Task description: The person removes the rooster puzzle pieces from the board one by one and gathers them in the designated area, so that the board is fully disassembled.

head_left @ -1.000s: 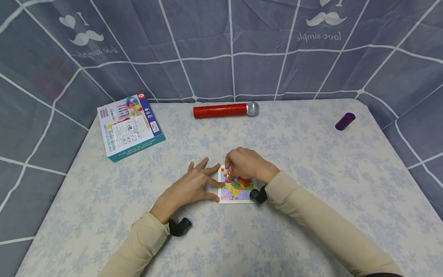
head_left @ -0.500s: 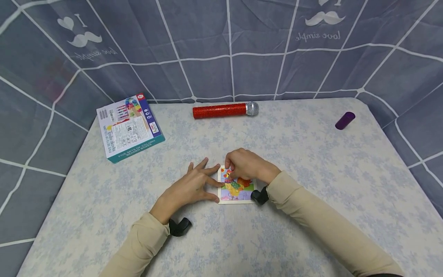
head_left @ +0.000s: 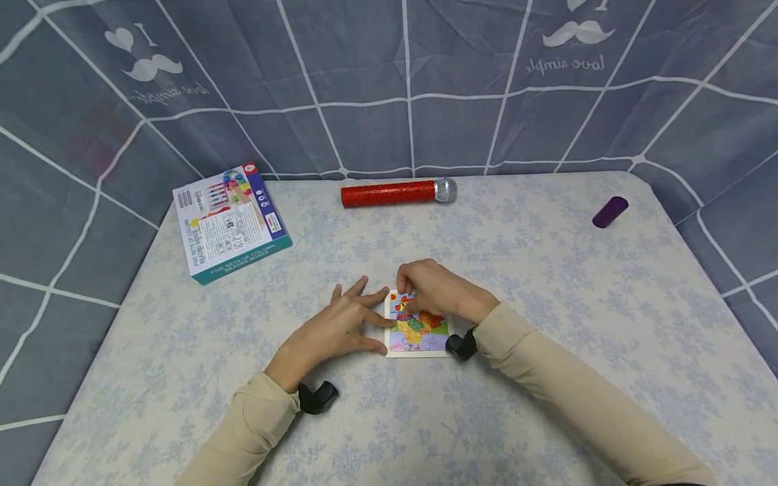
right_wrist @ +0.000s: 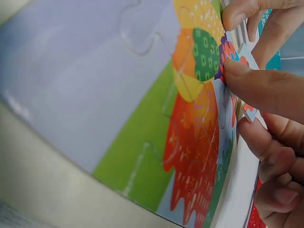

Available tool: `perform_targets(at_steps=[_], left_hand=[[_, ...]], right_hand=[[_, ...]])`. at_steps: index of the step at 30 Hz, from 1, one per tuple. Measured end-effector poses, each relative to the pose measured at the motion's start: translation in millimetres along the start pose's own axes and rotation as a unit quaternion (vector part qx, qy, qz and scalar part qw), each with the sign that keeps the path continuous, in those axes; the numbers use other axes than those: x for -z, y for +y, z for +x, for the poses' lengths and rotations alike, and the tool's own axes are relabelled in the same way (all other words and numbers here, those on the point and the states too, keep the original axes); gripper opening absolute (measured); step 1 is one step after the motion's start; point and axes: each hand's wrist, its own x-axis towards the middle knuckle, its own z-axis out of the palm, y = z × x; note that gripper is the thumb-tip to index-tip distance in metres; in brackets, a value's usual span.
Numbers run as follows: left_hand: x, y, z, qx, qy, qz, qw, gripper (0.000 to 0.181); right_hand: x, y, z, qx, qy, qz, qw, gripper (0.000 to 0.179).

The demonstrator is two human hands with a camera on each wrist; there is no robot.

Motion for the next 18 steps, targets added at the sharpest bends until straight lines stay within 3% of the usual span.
perform_targets(at_steps=[8,13,18], left_hand=[[0.4,0.6,-0.5,0.000,0.002,0.000,1.0000,0.046],[0.4,0.4,-0.7,0.000,0.001,-0.003,1.0000,0.046],[-0.3,0.3,-0.5,0.001,0.001,-0.005,1.0000,0.046]], right_hand=[[-1,3,-1.7,0.002,0.020,0.069,0.9974,0.012],[0,7,-2.7,0.007,0.048,0.126,0.9908,0.004],[2,14,-5.9,-0.005,0.047,0.190,0.9807,0.005]])
